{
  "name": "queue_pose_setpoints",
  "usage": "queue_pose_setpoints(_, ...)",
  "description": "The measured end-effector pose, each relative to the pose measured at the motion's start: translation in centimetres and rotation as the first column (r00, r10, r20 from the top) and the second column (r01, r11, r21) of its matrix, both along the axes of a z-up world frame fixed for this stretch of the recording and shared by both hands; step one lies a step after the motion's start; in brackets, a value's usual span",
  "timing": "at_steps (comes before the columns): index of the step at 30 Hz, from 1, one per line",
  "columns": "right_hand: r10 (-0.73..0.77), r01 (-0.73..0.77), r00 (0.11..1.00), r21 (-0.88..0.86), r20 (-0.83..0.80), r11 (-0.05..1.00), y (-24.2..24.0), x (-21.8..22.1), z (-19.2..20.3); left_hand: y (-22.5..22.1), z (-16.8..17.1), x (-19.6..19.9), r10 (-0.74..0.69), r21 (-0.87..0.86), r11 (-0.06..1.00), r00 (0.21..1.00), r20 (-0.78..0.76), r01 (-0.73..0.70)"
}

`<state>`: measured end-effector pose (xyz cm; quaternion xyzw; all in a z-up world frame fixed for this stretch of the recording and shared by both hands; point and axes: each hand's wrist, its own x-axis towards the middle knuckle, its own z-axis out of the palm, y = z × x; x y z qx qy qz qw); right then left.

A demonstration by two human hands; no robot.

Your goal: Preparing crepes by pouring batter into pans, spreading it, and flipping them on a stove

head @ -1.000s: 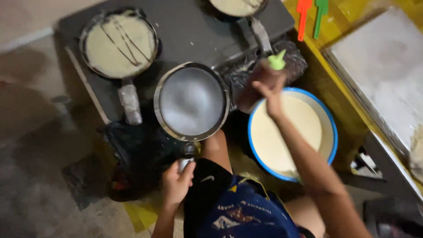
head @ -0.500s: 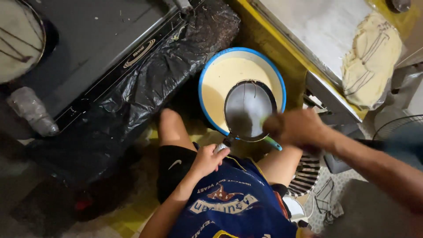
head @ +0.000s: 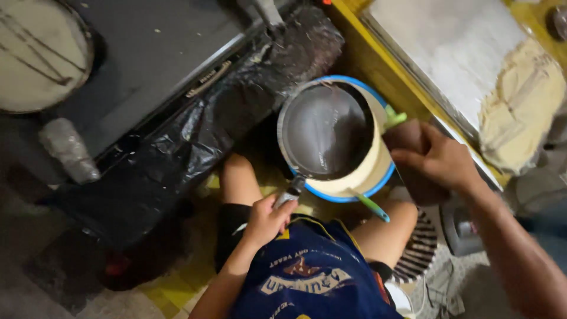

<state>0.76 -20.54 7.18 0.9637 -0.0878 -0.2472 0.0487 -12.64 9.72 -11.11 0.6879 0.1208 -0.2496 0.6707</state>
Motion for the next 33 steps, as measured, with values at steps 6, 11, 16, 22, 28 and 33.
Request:
queue_pose_setpoints(6,-0.148,-0.316,0.904,0.862,0.4,0.397,9.3,8.1,-12.7,8.3,-0.3,-3.3,0.417,0.201,0.832,0.823,0.386,-0.517)
queue_pose_setpoints(11,-0.173,-0.283,0.913,0.878,0.37,0.385,25.8,11.2,-21.0,12.9,1.9,-6.1,0.534,0.348,0.547,0.637,0.556,-0.762)
queue_pose_setpoints(16,-0.07,-0.477,0.85,0.82,0.522,0.317,26.0,12.8,-25.8,11.6,0.3,-6.9,0.428,0.441,0.532,0.679,0.596,-0.723)
queue_pose_setpoints(22,0.575,-0.629,0.708,-0.005,0.41,0.778,-6.1,-3.5,-40.4,6.4,1.2,-3.6,0.186,0.481,0.784,0.888,0.42,-0.392)
queue_pose_setpoints(28,0.326,-0.28,0.945,-0.428,0.037,0.859,-13.5,-12.5,-36.6,1.7,-6.9,-0.4,-0.053,0.482,0.86,0.91,0.411,-0.167)
queue_pose_setpoints(33,0.682,-0.396,0.546,-0.566,0.488,0.723,-17.0,-8.9,-34.0,0.3,-9.8,2.7,-0.123,0.508,0.853,0.9,0.418,-0.12)
